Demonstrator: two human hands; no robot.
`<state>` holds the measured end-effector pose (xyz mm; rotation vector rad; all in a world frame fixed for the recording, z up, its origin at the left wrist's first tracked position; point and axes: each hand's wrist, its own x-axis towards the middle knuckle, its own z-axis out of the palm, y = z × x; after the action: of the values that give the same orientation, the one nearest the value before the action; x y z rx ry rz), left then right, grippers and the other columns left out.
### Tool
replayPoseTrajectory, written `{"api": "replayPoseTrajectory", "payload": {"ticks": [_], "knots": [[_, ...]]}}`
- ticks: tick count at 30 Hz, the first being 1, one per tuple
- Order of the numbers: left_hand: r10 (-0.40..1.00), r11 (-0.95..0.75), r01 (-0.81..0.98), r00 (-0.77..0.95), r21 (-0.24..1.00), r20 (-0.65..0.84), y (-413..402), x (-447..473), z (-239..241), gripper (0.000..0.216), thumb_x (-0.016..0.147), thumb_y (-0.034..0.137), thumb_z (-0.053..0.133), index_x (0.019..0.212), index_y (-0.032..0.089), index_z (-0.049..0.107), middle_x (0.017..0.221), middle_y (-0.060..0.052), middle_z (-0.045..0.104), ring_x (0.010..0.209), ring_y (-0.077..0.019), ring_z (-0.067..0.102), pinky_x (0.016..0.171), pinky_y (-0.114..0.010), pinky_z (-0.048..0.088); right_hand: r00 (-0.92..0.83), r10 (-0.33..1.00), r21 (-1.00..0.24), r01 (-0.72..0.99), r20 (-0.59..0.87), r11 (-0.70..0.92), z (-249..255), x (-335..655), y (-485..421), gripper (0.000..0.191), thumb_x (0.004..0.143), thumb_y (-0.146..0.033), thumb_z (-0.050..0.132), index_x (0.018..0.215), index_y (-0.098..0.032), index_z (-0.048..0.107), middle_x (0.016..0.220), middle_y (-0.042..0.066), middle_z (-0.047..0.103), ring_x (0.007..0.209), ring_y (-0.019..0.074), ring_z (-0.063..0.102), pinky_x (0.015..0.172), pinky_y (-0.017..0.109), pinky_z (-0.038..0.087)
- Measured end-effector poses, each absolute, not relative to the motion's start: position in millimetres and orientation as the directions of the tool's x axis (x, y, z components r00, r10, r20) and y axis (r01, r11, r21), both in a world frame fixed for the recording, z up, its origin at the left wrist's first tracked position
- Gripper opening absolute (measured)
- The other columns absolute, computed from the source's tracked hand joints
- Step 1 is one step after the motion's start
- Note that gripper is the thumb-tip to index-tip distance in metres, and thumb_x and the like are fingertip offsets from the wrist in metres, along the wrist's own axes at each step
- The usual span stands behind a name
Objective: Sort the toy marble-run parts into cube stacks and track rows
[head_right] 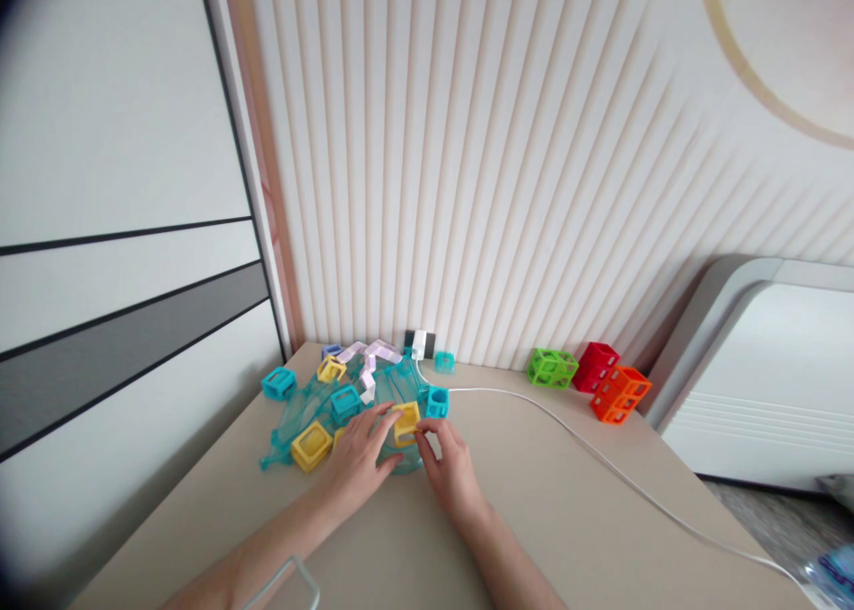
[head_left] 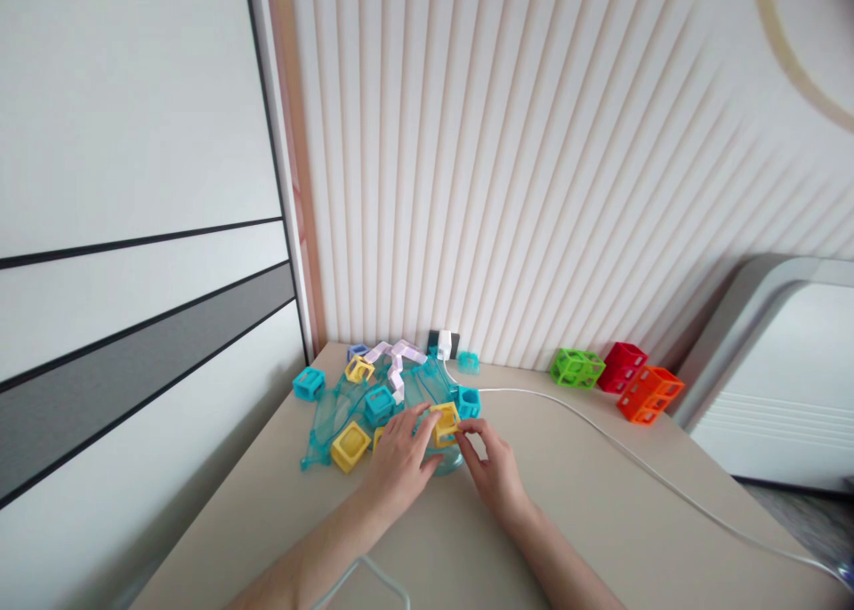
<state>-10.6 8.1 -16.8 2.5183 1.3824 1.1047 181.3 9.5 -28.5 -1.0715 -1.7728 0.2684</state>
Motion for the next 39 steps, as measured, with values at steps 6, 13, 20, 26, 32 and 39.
{"api": "replayPoseTrajectory", "payload": {"ticks": [6,13,20,26,32,39], "knots": [[0.722,-0.673,0.493,0.279,0.551,0.633,4.1,-8.2,-10.0,0.032,0.094,0.02,0.054,0.126,0.027,0.05,0.123,-0.008,0.06,0.119,-0.0232,0.059,0.099,-0.041,0.052,-0.114,0.656,-0.54,0.473,0.746,0.696,-21.6,173.0,-0.7,0.014,0.095,-0.022,0.055,0.107,-0.025,0.059,0.097,0.006,0.071,0.09,0.0201,0.07,0.081,0.033,0.058],[0.746,-0.551,0.337,-0.212,0.764,0.631,14.2,-20.7,-0.1,0.021,0.096,0.033,0.053,0.114,0.022,0.052,0.11,-0.009,0.061,0.106,-0.0231,0.063,0.092,-0.039,0.053,-0.2,0.707,-0.501,0.577,0.679,0.644,-16.4,157.8,-9.5,0.031,0.095,-0.022,0.053,0.126,-0.026,0.055,0.126,0.012,0.062,0.116,0.0257,0.061,0.096,0.042,0.054],[0.843,-0.431,0.087,-0.315,0.898,0.436,17.9,-20.6,1.7,0.029,0.095,0.044,0.054,0.115,0.022,0.049,0.109,-0.008,0.063,0.101,-0.0225,0.067,0.086,-0.036,0.056,-0.542,0.689,-0.253,0.666,0.482,0.702,-10.7,127.1,-18.0,0.052,0.089,-0.026,0.064,0.139,-0.026,0.049,0.149,0.014,0.046,0.134,0.0329,0.046,0.105,0.054,0.046],[0.853,-0.435,0.074,-0.284,0.897,0.437,17.7,-18.4,-1.8,0.03,0.096,0.045,0.053,0.115,0.022,0.05,0.11,-0.009,0.065,0.103,-0.0233,0.068,0.089,-0.038,0.056,-0.585,0.633,-0.163,0.656,0.507,0.737,-16.3,118.3,-17.0,0.042,0.086,-0.021,0.068,0.128,-0.023,0.059,0.147,0.016,0.05,0.131,0.0318,0.05,0.103,0.053,0.048],[0.8,-0.459,0.253,-0.301,0.852,0.52,19.7,-22.9,-2.9,0.029,0.095,0.044,0.054,0.114,0.021,0.053,0.111,-0.009,0.064,0.103,-0.0234,0.066,0.091,-0.039,0.054,-0.616,0.575,-0.134,0.611,0.539,0.78,-16.7,115.4,-6.2,0.042,0.09,-0.021,0.063,0.132,-0.023,0.055,0.144,0.015,0.054,0.133,0.0286,0.05,0.107,0.051,0.046],[0.786,-0.466,0.316,-0.281,0.827,0.551,17.9,-23.1,-3.2,0.027,0.095,0.041,0.054,0.113,0.021,0.054,0.11,-0.009,0.063,0.102,-0.0234,0.065,0.089,-0.038,0.054,-0.63,0.51,-0.068,0.589,0.586,0.806,-19.4,109.6,4.0,0.035,0.096,-0.015,0.055,0.13,-0.025,0.057,0.13,0.011,0.066,0.125,0.0239,0.056,0.105,0.046,0.047]]}}
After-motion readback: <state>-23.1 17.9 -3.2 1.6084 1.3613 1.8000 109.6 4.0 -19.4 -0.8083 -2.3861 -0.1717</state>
